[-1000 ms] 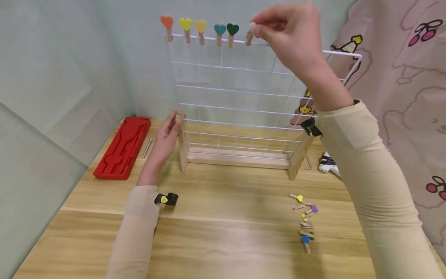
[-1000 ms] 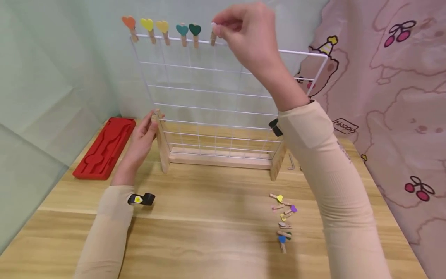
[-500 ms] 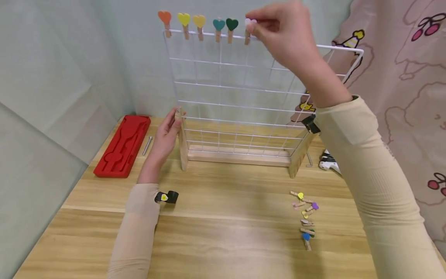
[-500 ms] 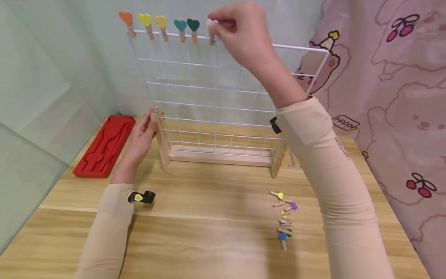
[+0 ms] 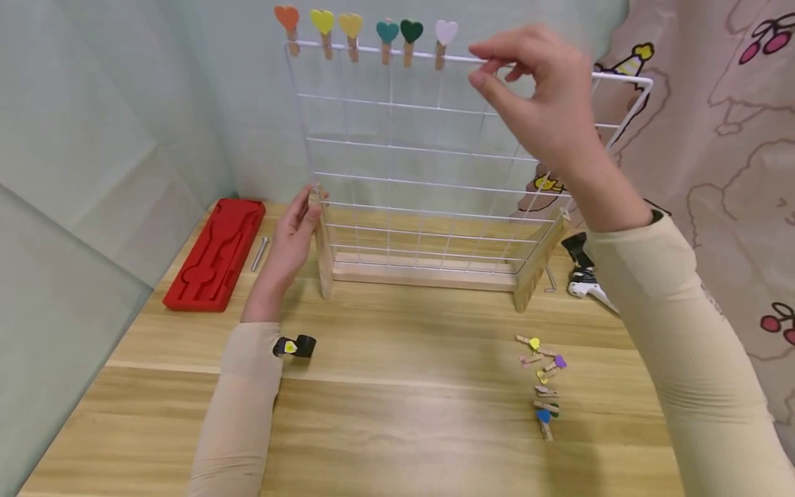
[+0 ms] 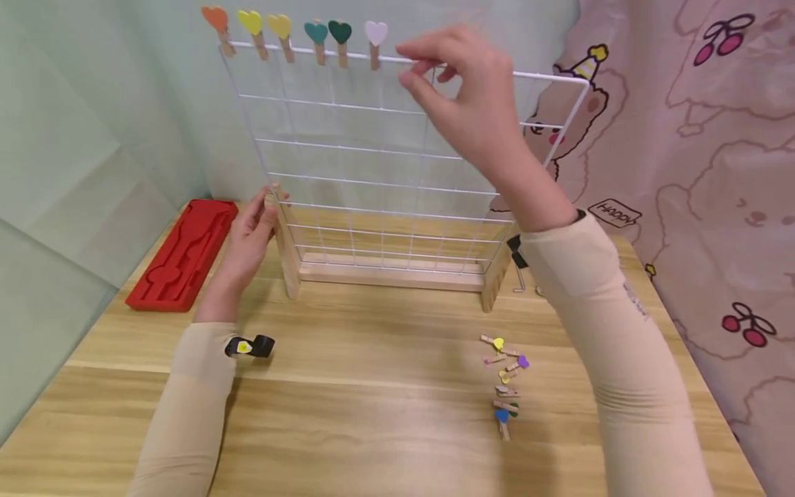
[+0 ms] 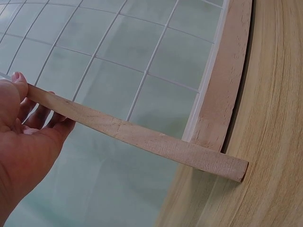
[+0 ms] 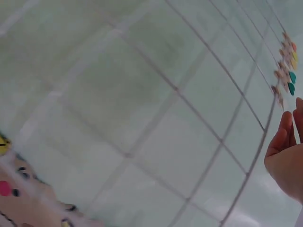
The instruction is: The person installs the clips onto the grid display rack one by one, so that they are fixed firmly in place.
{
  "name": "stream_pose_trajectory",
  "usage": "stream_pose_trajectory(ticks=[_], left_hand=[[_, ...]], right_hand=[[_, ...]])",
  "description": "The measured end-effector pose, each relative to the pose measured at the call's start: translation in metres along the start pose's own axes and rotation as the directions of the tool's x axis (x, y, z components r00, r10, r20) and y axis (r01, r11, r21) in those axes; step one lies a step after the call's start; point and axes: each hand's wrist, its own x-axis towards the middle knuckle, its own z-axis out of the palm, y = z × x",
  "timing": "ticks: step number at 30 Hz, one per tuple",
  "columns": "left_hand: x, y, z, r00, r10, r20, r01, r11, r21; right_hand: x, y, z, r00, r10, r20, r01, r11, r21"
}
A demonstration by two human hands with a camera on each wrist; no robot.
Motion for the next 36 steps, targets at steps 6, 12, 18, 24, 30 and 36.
stream_pose_trajectory(ticks=[6, 12, 18, 24, 30, 36], left_hand=[[0.0, 0.0, -0.003, 1.0, 0.0, -0.002, 0.0, 1.0, -0.008], [0.0, -0.001, -0.005, 1.0, 0.002, -0.012, -0.002, 1.0, -0.002], [-0.001, -0.002, -0.004, 1.0, -0.002, -0.003, 0.002, 1.0, 0.002], [-0.005, 0.012, 0.0, 1.0, 0.0, 0.019, 0.0, 1.0, 0.006], [-0.006, 0.018, 0.002, 1.0, -0.008, 0.025, 0.008, 1.0, 0.007], [-0.007, 0.019, 0.002, 1.0, -0.014, 0.012, 0.014, 1.0, 0.0]], right_hand=[[-0.073, 0.024, 0.007, 0.991, -0.062, 0.115, 0.064, 0.998, -0.006], [-0.172, 0.053, 0.016, 0.955, 0.032, 0.295, -0.04, 0.999, 0.019], [-0.268, 0.073, 0.005, 0.831, 0.215, 0.514, -0.218, 0.974, -0.055], [-0.319, 0.082, -0.02, 0.648, 0.428, 0.63, -0.409, 0.893, -0.185], [-0.329, 0.084, -0.019, 0.623, 0.485, 0.615, -0.432, 0.868, -0.246], [-0.323, 0.084, -0.007, 0.63, 0.482, 0.609, -0.416, 0.871, -0.259]])
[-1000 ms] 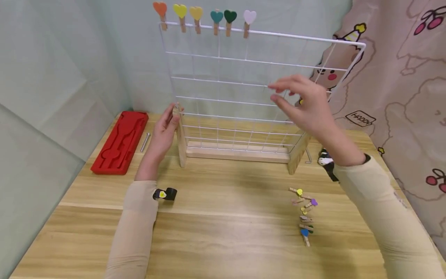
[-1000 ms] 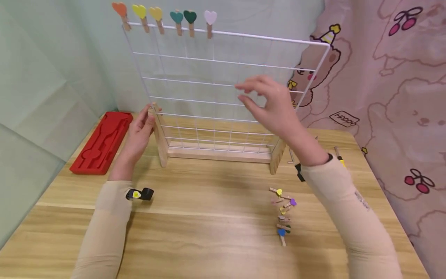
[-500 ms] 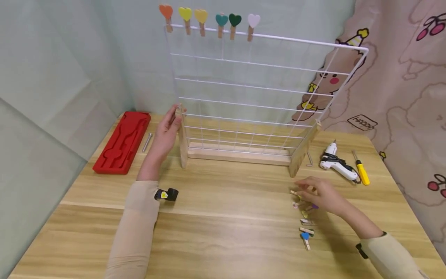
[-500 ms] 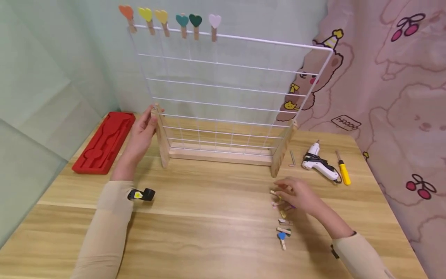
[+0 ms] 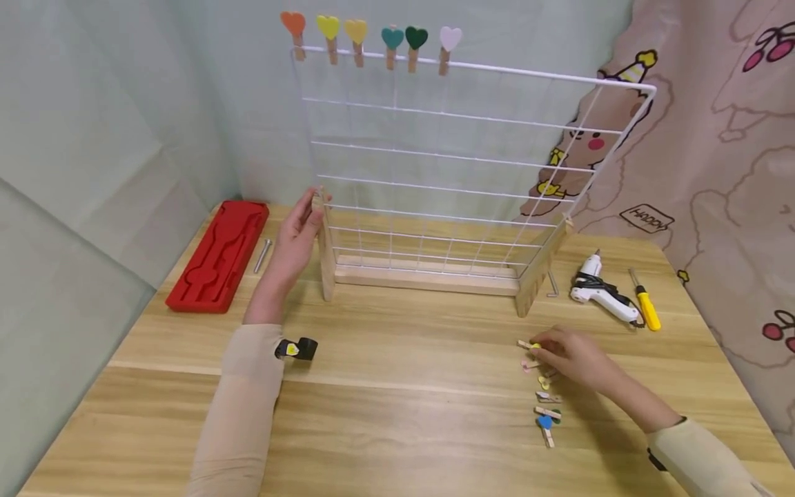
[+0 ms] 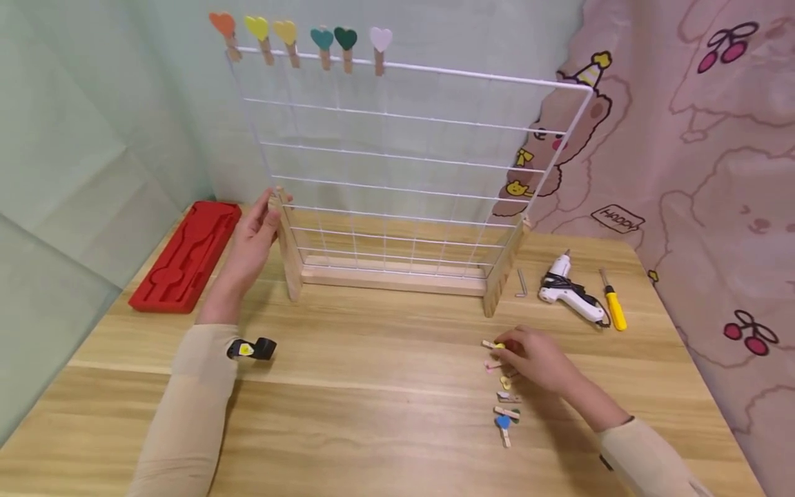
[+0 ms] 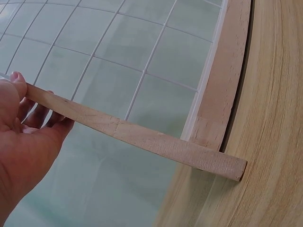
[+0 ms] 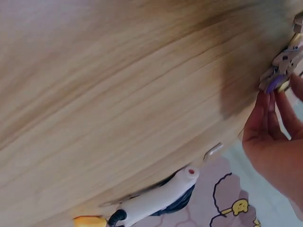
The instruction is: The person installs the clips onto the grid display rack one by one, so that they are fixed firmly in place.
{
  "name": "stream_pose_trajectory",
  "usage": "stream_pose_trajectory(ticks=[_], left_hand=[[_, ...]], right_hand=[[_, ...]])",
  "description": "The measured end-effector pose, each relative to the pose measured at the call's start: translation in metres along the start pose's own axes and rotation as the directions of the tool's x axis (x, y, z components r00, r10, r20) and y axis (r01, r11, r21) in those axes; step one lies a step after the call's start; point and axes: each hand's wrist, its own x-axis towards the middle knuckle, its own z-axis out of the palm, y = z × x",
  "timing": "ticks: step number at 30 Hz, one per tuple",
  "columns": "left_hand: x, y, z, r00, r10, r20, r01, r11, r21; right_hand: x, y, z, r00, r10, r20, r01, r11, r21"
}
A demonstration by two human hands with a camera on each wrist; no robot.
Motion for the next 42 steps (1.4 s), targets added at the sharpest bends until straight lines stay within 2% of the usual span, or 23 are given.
stream_pose_trajectory(ticks=[7, 16, 18, 20, 23, 26, 31, 34, 38, 40, 42], left_hand=[[0.0, 0.001, 0.002, 1.0, 0.006, 0.011, -0.006, 1.0, -0.001], [0.003, -0.009, -0.005, 1.0, 0.012, 0.002, -0.012, 1.0, 0.009], [0.004, -0.013, -0.007, 1.0, 0.017, 0.0, -0.017, 1.0, 0.006], [0.004, -0.016, -0.009, 1.0, 0.021, -0.004, -0.021, 1.0, -0.002], [0.003, -0.016, -0.009, 1.0, 0.014, -0.006, -0.014, 1.0, -0.005], [0.0, -0.011, -0.007, 1.0, -0.003, -0.005, 0.003, 1.0, 0.006], [-0.004, -0.003, -0.002, 1.0, -0.017, 0.003, 0.017, 1.0, 0.02], [-0.004, 0.0, -0.001, 1.0, -0.017, 0.006, 0.016, 1.0, 0.026], [-0.002, 0.002, 0.0, 1.0, -0.005, 0.003, 0.005, 1.0, 0.027], [-0.002, 0.002, 0.0, 1.0, 0.001, 0.001, -0.001, 1.0, 0.024], [-0.002, 0.002, 0.0, 1.0, 0.005, 0.002, -0.005, 1.0, 0.018]], right_hand=[[0.001, -0.005, 0.001, 0.999, 0.021, -0.032, -0.02, 0.999, 0.025], [0.002, -0.011, -0.011, 0.996, 0.04, -0.083, -0.025, 0.985, 0.172], [0.007, -0.017, -0.016, 0.996, 0.01, -0.093, 0.008, 0.981, 0.195], [0.014, -0.026, -0.022, 0.991, -0.06, -0.123, 0.085, 0.974, 0.21], [0.028, -0.043, -0.034, 0.965, -0.18, -0.191, 0.223, 0.946, 0.235], [0.041, -0.07, -0.054, 0.934, -0.245, -0.26, 0.312, 0.915, 0.258], [0.061, -0.117, -0.095, 0.901, -0.236, -0.364, 0.364, 0.868, 0.338], [0.074, -0.137, -0.12, 0.867, -0.249, -0.432, 0.422, 0.827, 0.371], [0.09, -0.16, -0.155, 0.827, -0.274, -0.491, 0.472, 0.812, 0.342], [0.098, -0.17, -0.17, 0.821, -0.266, -0.506, 0.48, 0.801, 0.358], [0.108, -0.178, -0.185, 0.825, -0.227, -0.518, 0.48, 0.765, 0.429]])
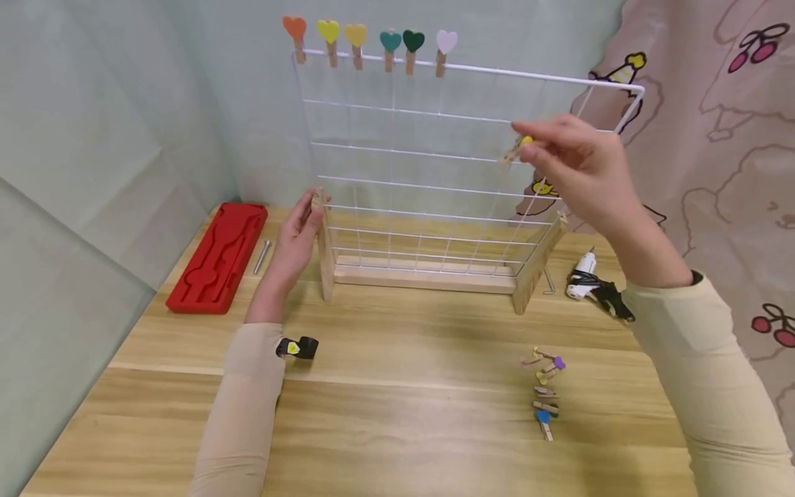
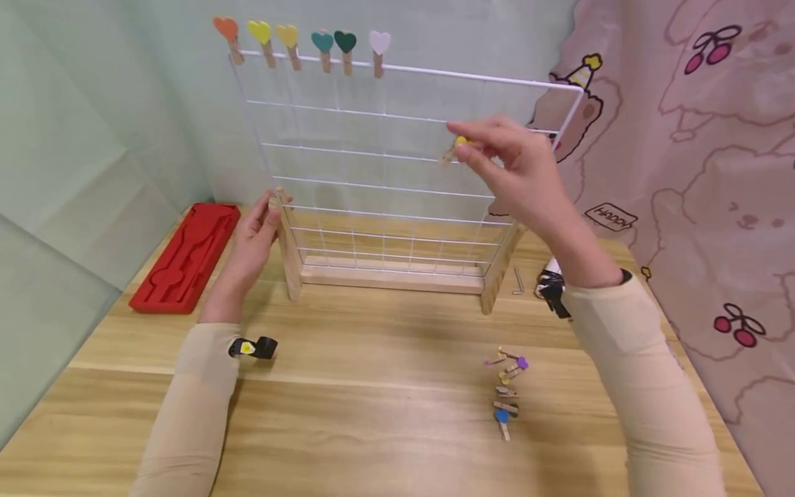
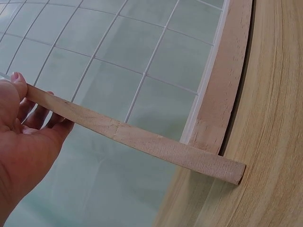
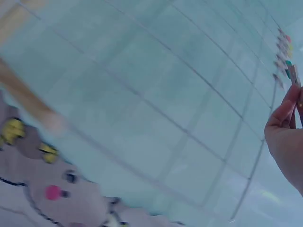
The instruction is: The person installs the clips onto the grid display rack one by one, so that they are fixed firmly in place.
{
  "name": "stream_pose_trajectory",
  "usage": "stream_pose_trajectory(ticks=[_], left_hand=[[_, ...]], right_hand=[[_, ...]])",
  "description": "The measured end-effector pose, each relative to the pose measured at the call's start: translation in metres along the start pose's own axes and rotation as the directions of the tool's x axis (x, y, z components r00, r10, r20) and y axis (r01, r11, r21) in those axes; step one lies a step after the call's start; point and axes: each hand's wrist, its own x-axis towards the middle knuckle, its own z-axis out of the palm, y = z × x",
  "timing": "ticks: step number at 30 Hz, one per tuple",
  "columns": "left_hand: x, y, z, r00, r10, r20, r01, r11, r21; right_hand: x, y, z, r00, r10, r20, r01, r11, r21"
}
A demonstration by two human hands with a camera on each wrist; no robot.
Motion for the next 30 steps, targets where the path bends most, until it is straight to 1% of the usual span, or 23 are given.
stream_pose_trajectory(ticks=[3, 4, 5, 7, 8, 10, 13, 15, 17, 20, 22, 24, 27, 30], left_hand=[[-0.001, -0.002, 0.0, 1.0, 0.001, 0.0, -0.001, 1.0, -0.004], [-0.001, -0.002, 0.0, 1.0, 0.001, 0.0, -0.001, 1.0, -0.007], [-0.002, -0.003, 0.0, 1.0, 0.001, -0.001, -0.001, 1.0, -0.009], [-0.001, -0.004, 0.0, 1.0, 0.002, -0.005, -0.002, 1.0, -0.01], [-0.001, -0.004, 0.0, 1.0, 0.004, -0.006, -0.004, 1.0, -0.01], [-0.001, -0.004, 0.001, 1.0, 0.006, -0.007, -0.006, 1.0, -0.016], [-0.001, -0.005, 0.0, 1.0, 0.003, -0.003, -0.003, 1.0, -0.014], [0.0, -0.007, -0.001, 1.0, -0.002, -0.001, 0.002, 1.0, -0.016], [0.001, -0.012, -0.003, 1.0, -0.002, 0.001, 0.002, 1.0, -0.02], [0.003, -0.02, -0.004, 1.0, 0.009, 0.002, -0.009, 0.999, -0.034], [0.005, -0.025, -0.005, 1.0, 0.024, 0.0, -0.024, 0.999, -0.033], [0.007, -0.028, -0.004, 0.999, 0.04, -0.006, -0.04, 0.999, -0.033], [0.007, -0.03, -0.004, 0.998, 0.052, -0.017, -0.053, 0.998, -0.027], [0.007, -0.029, -0.003, 0.999, 0.042, -0.013, -0.042, 0.999, -0.029]], right_hand=[[0.025, -0.008, -0.002, 0.996, 0.043, -0.075, -0.035, 0.994, 0.104], [0.032, -0.011, -0.001, 0.994, 0.049, -0.1, -0.038, 0.993, 0.113], [0.039, -0.014, -0.001, 0.991, 0.053, -0.119, -0.041, 0.994, 0.098], [0.051, -0.02, 0.001, 0.99, 0.045, -0.137, -0.046, 0.999, -0.002], [0.057, -0.022, 0.002, 0.99, 0.037, -0.133, -0.045, 0.997, -0.056], [0.067, -0.026, 0.004, 0.992, 0.028, -0.12, -0.047, 0.986, -0.161], [0.08, -0.03, 0.008, 0.993, 0.051, -0.104, -0.073, 0.971, -0.228], [0.085, -0.03, 0.011, 0.992, 0.069, -0.105, -0.093, 0.965, -0.246], [0.089, -0.029, 0.013, 0.993, 0.057, -0.106, -0.087, 0.948, -0.306], [0.091, -0.027, 0.017, 0.993, 0.003, -0.117, -0.05, 0.911, -0.409], [0.092, -0.026, 0.019, 0.991, -0.046, -0.124, -0.02, 0.878, -0.479], [0.093, -0.025, 0.022, 0.99, -0.062, -0.13, -0.013, 0.861, -0.509], [0.093, -0.024, 0.026, 0.99, -0.045, -0.137, -0.034, 0.85, -0.526], [0.092, -0.022, 0.029, 0.991, 0.005, -0.137, -0.073, 0.865, -0.496]])
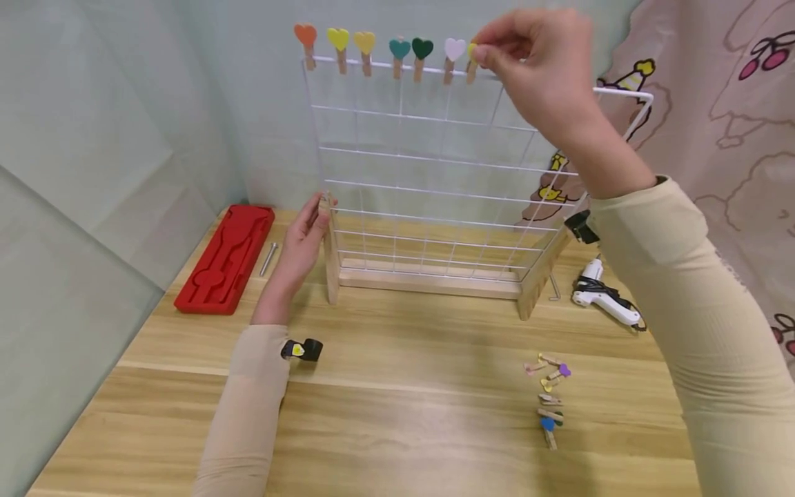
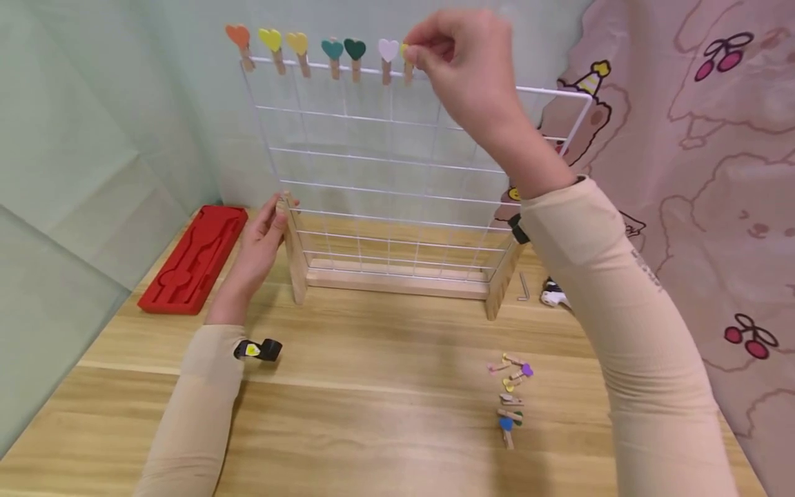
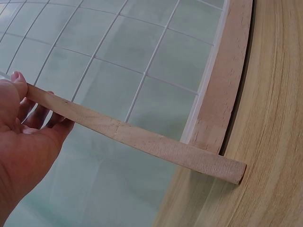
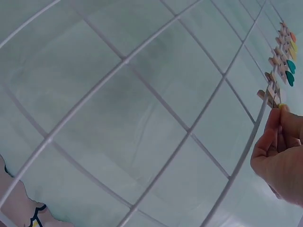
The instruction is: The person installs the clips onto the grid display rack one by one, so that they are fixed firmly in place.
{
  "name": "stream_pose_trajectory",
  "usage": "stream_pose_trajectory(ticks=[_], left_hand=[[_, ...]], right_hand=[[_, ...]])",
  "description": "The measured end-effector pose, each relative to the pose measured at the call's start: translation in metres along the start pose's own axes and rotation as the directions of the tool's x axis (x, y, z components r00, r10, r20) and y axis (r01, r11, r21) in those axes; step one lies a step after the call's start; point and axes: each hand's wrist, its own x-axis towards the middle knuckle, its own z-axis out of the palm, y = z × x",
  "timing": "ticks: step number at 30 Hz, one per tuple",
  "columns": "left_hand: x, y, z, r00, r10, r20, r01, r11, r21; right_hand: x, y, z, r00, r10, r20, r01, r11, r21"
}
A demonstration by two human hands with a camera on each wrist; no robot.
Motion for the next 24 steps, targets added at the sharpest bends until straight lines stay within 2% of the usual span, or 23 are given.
stream_pose_trajectory(ticks=[6, 10, 13, 18, 24], left_hand=[[-0.003, 0.009, 0.0, 1.0, -0.024, 0.013, 0.024, 1.0, -0.001], [-0.006, 0.018, 0.003, 1.0, -0.022, 0.011, 0.022, 1.0, 0.0], [-0.007, 0.023, 0.005, 1.0, -0.024, 0.005, 0.024, 1.0, 0.005], [-0.008, 0.025, 0.006, 0.999, -0.031, 0.016, 0.03, 0.999, 0.011], [-0.009, 0.025, 0.005, 0.999, -0.041, 0.02, 0.041, 0.999, 0.023]], right_hand=[[0.001, -0.002, 0.0, 0.995, 0.073, 0.064, -0.078, 0.994, 0.079], [0.006, -0.005, -0.004, 0.979, 0.163, 0.126, -0.182, 0.972, 0.15], [0.008, -0.007, -0.005, 0.969, 0.197, 0.147, -0.22, 0.963, 0.157], [0.007, -0.007, -0.007, 0.964, 0.207, 0.169, -0.228, 0.967, 0.114], [0.005, -0.006, -0.01, 0.968, 0.17, 0.184, -0.185, 0.98, 0.07]])
